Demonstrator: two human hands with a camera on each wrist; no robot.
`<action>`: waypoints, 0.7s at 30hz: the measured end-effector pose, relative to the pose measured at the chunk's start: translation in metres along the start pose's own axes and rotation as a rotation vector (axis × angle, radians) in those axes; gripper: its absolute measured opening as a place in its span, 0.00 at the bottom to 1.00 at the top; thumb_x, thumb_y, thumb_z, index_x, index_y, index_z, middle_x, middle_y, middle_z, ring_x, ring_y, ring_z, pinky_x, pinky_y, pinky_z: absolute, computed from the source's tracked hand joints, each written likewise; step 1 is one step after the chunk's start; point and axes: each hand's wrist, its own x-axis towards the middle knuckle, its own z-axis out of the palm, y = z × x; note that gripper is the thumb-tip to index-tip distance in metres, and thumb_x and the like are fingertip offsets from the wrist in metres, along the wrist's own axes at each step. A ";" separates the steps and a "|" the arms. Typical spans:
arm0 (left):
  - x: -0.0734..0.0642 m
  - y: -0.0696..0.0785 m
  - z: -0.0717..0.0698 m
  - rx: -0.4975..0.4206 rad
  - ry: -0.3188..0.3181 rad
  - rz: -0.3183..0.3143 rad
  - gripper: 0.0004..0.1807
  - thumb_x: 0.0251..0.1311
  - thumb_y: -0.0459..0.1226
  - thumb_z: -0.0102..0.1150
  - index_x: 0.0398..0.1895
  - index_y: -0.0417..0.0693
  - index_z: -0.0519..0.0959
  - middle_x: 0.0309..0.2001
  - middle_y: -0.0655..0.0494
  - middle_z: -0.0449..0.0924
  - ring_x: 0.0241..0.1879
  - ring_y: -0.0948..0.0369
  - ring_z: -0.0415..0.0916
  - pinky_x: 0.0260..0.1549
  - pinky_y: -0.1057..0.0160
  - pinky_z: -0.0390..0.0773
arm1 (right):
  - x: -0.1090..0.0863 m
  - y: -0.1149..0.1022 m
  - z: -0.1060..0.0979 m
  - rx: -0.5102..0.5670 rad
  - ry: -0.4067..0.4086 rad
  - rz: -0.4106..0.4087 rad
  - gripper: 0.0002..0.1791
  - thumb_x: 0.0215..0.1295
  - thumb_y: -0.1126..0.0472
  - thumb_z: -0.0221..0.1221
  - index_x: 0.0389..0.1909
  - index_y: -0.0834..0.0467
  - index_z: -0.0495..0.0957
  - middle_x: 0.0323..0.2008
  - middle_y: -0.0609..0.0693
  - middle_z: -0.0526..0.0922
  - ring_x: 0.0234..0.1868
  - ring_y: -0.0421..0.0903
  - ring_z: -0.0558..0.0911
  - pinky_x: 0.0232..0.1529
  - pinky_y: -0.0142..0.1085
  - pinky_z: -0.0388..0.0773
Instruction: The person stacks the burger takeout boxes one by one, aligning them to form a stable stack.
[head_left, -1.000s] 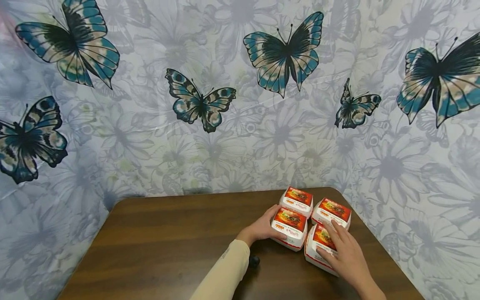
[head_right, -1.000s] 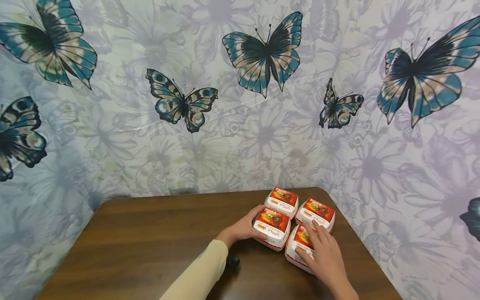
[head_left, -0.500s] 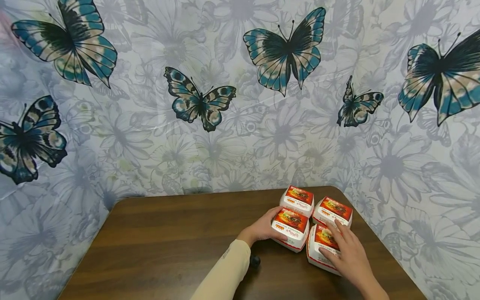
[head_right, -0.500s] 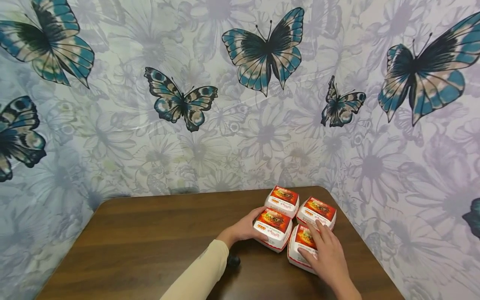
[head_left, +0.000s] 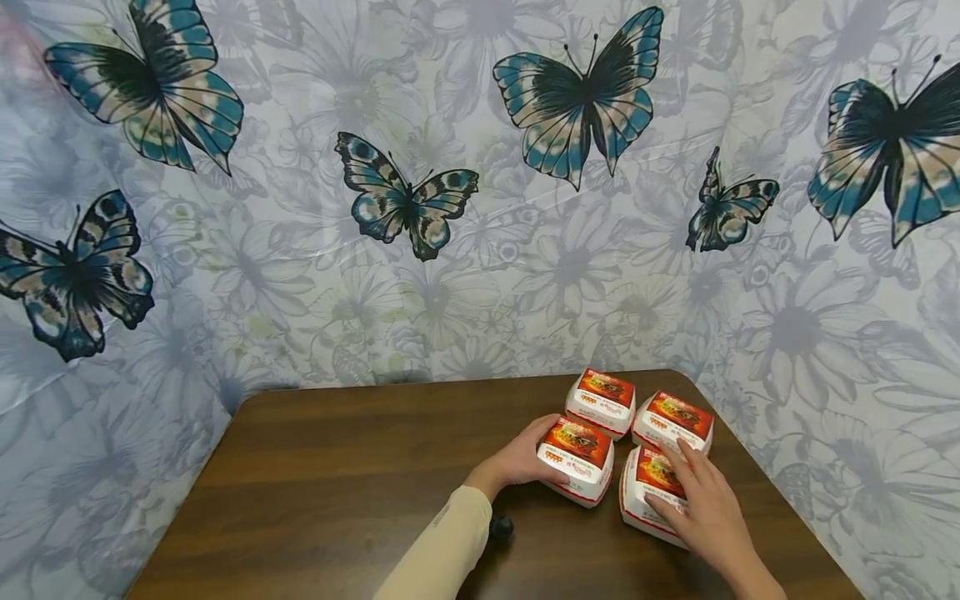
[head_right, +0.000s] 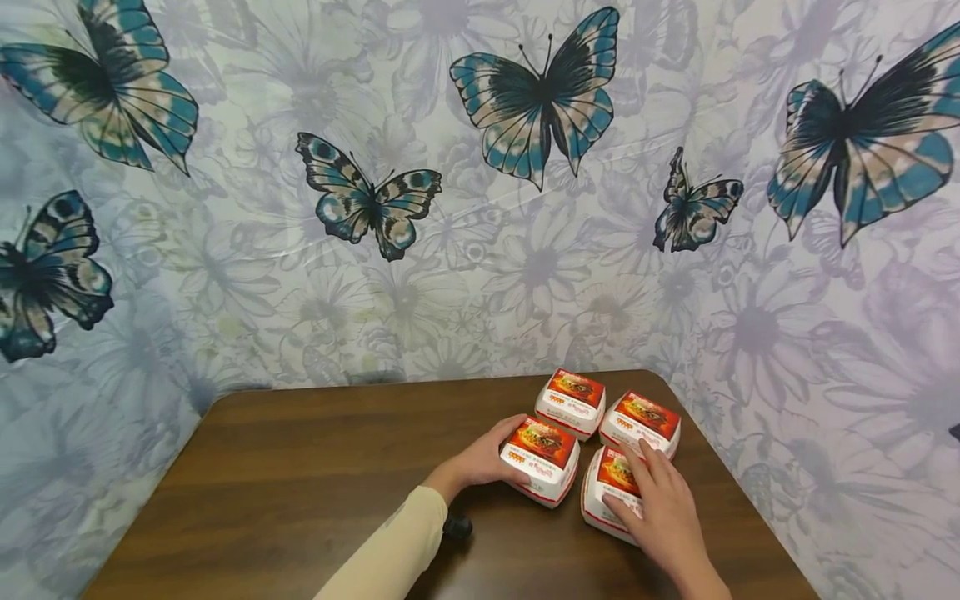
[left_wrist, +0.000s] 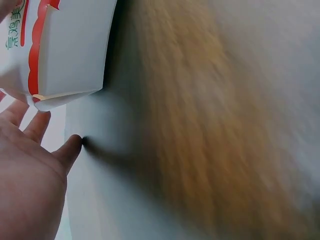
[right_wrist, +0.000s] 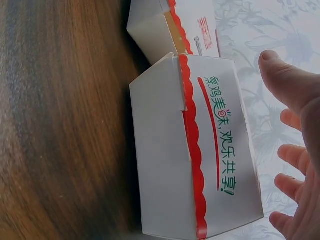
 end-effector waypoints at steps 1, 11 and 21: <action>-0.003 0.000 -0.001 0.007 0.003 -0.003 0.58 0.46 0.45 0.79 0.80 0.55 0.54 0.79 0.56 0.52 0.76 0.55 0.53 0.72 0.52 0.60 | -0.001 -0.001 0.000 0.000 -0.003 0.004 0.46 0.48 0.46 0.75 0.69 0.53 0.69 0.67 0.68 0.68 0.61 0.70 0.69 0.54 0.65 0.66; -0.033 0.000 -0.012 0.114 0.002 -0.007 0.60 0.46 0.50 0.78 0.80 0.52 0.53 0.79 0.56 0.52 0.77 0.54 0.52 0.71 0.50 0.61 | -0.010 -0.004 0.000 0.012 -0.029 0.025 0.47 0.51 0.45 0.73 0.71 0.54 0.67 0.68 0.67 0.67 0.62 0.70 0.68 0.54 0.65 0.65; -0.065 -0.002 -0.027 0.174 0.015 -0.010 0.58 0.47 0.53 0.77 0.80 0.56 0.54 0.79 0.56 0.52 0.77 0.53 0.50 0.71 0.46 0.60 | -0.015 -0.008 0.002 0.027 -0.002 0.008 0.47 0.50 0.46 0.74 0.70 0.55 0.68 0.66 0.68 0.68 0.62 0.69 0.68 0.54 0.65 0.64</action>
